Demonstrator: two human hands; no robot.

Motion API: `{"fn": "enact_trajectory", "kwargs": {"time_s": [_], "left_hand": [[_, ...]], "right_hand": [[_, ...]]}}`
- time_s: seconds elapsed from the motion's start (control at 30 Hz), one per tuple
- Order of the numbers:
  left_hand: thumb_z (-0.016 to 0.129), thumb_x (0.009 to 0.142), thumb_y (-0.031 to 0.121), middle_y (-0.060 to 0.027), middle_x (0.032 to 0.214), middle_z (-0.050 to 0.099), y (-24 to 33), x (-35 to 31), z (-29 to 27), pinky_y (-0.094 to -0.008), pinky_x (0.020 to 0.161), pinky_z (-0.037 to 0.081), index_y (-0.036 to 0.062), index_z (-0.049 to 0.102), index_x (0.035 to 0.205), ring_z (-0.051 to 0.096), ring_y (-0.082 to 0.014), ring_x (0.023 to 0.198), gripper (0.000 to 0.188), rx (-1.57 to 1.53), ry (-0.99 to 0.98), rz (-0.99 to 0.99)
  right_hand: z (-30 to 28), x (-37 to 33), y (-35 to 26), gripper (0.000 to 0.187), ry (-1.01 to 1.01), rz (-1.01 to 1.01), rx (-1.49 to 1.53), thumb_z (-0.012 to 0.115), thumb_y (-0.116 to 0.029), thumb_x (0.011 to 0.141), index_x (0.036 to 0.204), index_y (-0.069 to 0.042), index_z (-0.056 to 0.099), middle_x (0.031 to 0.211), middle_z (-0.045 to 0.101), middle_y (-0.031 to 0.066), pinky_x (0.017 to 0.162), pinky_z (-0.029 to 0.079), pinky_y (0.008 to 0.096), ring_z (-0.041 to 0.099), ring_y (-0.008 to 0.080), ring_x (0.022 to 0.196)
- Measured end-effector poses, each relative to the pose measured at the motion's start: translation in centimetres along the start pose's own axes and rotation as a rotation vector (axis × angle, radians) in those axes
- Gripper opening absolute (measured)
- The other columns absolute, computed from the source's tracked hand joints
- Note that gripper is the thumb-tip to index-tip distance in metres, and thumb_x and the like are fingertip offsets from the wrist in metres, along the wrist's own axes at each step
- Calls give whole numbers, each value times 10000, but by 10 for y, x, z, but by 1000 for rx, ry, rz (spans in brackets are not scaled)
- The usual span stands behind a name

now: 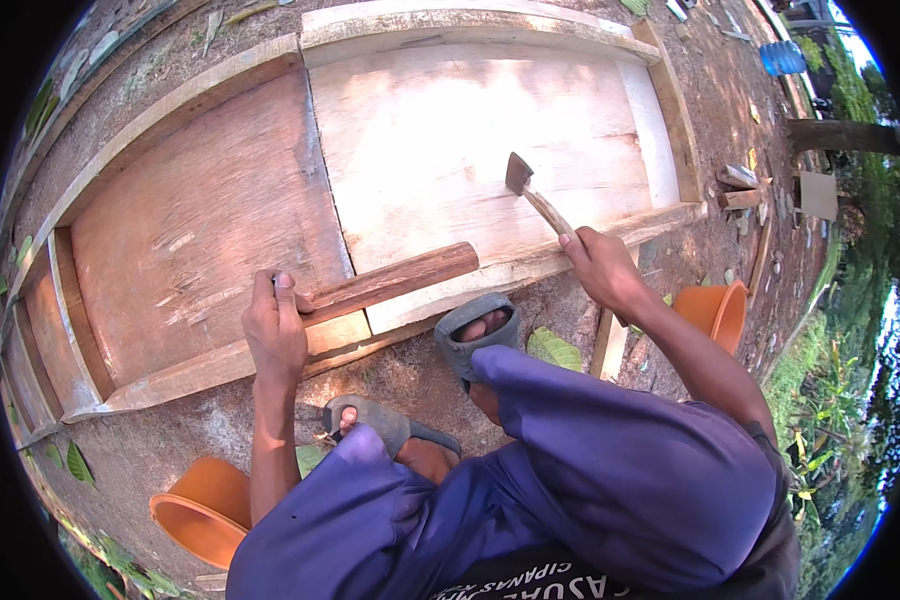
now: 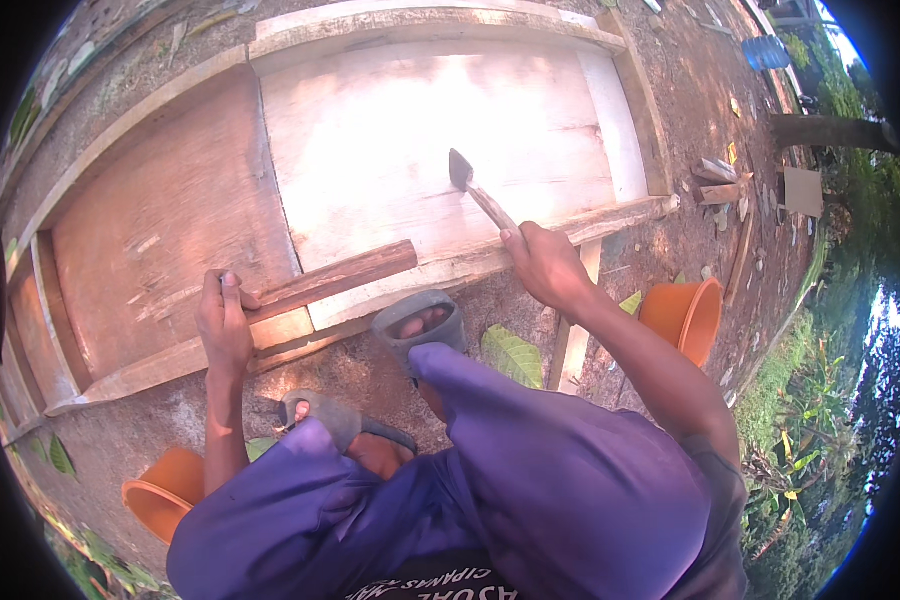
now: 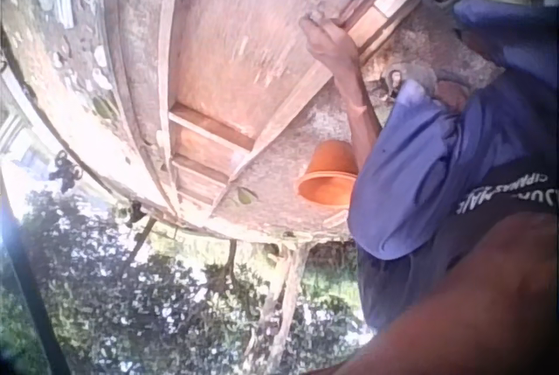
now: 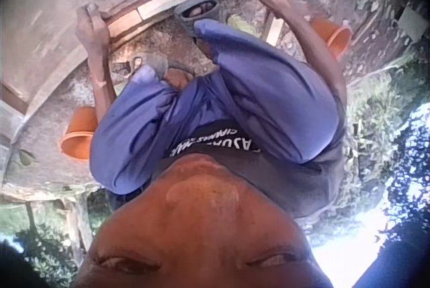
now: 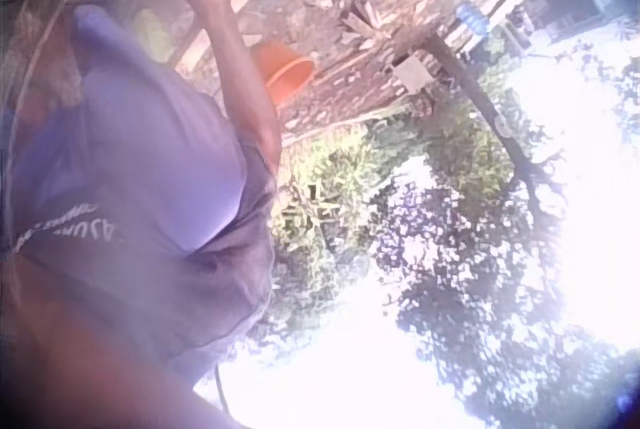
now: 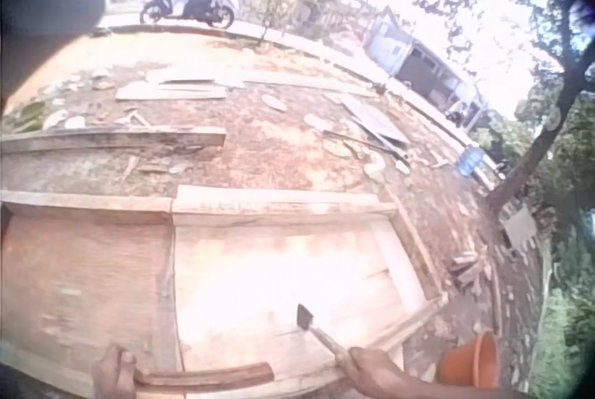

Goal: The person uses a hand saw to cut a wooden plank, then positions the cut piece into a wooden frame structure. They secure the piece by hammering nails into it.

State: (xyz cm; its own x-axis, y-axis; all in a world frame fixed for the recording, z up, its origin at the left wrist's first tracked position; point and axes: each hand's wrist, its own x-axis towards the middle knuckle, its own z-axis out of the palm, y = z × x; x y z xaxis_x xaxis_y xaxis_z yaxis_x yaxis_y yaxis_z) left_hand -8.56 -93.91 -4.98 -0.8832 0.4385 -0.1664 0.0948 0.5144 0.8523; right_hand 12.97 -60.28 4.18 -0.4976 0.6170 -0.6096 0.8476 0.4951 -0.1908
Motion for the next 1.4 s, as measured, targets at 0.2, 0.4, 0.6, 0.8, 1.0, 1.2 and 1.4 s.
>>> {"fn": "enact_trajectory", "kwargs": {"time_s": [0.2,0.4,0.6,0.8,1.0,1.2,1.4], "left_hand": [[452,1101,209,-143,650,671,5,2,-4,-373,627,531,-13,578,994,700,-242,641,277,3,-23,-2],[482,1086,208,-196,660,676,6,2,-9,-449,609,526,-5,559,1001,719,-373,667,242,-2,-22,4],[484,1085,214,-207,668,668,10,0,-6,-474,622,515,0,533,963,711,-402,687,251,8,-23,-10],[491,1082,222,-213,673,665,8,0,-4,-490,629,509,-1,521,944,703,-425,703,264,-17,-7,-20],[504,1076,233,-222,690,671,9,0,-8,-495,636,510,-4,535,958,699,-439,721,266,-53,-12,-33],[504,1075,243,-226,673,638,4,-1,-9,-481,637,501,5,568,1007,682,-426,708,255,-9,-19,-20],[516,1064,225,-259,696,614,12,2,-6,-518,619,480,14,575,1018,647,-491,708,223,18,-41,-39]], "right_hand": [[-21,35,44,419,224,-203,-209,597,-405,991,976,6,676,786,683,204,731,505,496,670,397,766],[-28,68,58,434,117,-315,-340,642,-443,950,982,-15,705,888,685,169,764,524,454,678,350,857],[-46,114,-16,452,326,-507,-240,686,-440,954,1182,-50,661,1088,683,131,863,545,427,681,300,985],[-61,206,-108,618,599,-735,-443,676,-467,964,1420,-86,505,1400,553,150,1059,472,445,544,342,1300],[-48,240,-194,680,792,-810,-536,610,-526,988,1472,-76,454,1448,532,152,1098,430,526,519,343,1339],[-65,253,-217,472,427,-736,-590,574,-512,1003,1121,-55,570,1140,673,139,966,497,490,631,328,1155],[-67,277,-192,401,608,-979,-489,599,-439,1008,1074,-43,588,1022,683,148,876,511,492,652,353,1061]]}}
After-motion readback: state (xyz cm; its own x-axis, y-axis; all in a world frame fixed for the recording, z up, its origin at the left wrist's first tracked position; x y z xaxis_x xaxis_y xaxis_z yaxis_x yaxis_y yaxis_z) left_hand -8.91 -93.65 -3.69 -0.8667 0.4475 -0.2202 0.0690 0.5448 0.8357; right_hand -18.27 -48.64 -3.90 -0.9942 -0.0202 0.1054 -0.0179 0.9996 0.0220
